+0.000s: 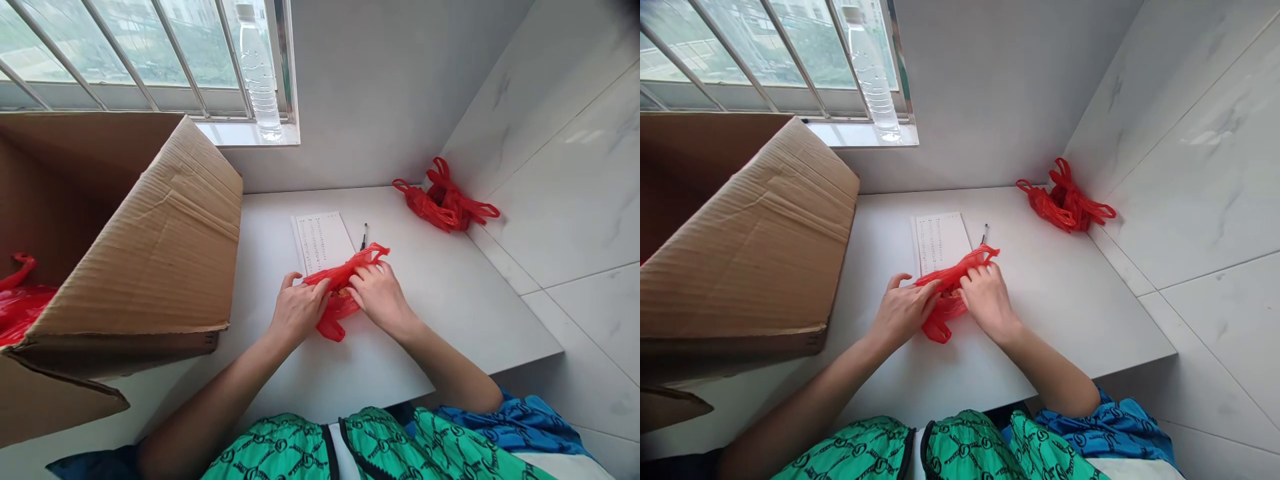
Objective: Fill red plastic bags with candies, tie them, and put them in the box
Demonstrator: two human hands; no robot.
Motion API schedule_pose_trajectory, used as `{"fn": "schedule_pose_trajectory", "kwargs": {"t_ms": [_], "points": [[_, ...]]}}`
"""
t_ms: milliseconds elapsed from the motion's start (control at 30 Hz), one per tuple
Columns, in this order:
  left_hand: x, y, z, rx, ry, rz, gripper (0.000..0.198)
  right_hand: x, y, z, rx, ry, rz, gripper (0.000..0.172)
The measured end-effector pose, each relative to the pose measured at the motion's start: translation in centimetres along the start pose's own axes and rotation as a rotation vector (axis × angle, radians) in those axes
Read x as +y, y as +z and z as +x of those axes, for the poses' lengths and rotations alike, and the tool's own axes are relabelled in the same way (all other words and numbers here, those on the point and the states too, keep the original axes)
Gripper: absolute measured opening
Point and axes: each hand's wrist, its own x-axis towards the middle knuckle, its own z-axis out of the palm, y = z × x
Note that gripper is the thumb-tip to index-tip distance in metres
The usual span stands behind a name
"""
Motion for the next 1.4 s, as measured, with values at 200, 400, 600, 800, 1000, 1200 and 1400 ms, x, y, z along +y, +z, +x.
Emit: {"fn": "schedule_pose_trajectory", "kwargs": {"t_ms": [200,400,600,800,1000,1200,1400], "points": [[-1.6,1.6,-0.5,-0.038,-0.029,0.026,0.058,2.5,0.8,-0.3,-0.192,0.162,0.072,0.075],[-2.6,1.8,-0.5,-0.011,0.027,-0.056,0.070,2.4,-2.8,-1.2,-0.080,0.133,0.096,0.047],[-2.2,1.0,-0.1,0.150,0.073,-0.138,0.029,0.0,-3.3,0.4,-0.109,0.021,0.049,0.022],[-3.2,2.8,-0.8,0.053,0.078,-0.156,0.039,0.7,-0.4,1.1,-0.256,0.041,0.032,0.022],[-3.6,3.0,-0.7,0.019,0.065,-0.187,0.038,3.6,-1.9,0.6,-0.164,0.016,0.388,0.006],[-3.0,1.7,-0.3,0.100,0.045,-0.284,0.035,4.2,-3.0,0.3,0.130,0.190,0.859,0.013],[-1.8,0.1,-0.5,0.226,0.041,-0.444,0.019,0.8,-0.3,1.2,0.111,0.375,1.465,0.027]]}}
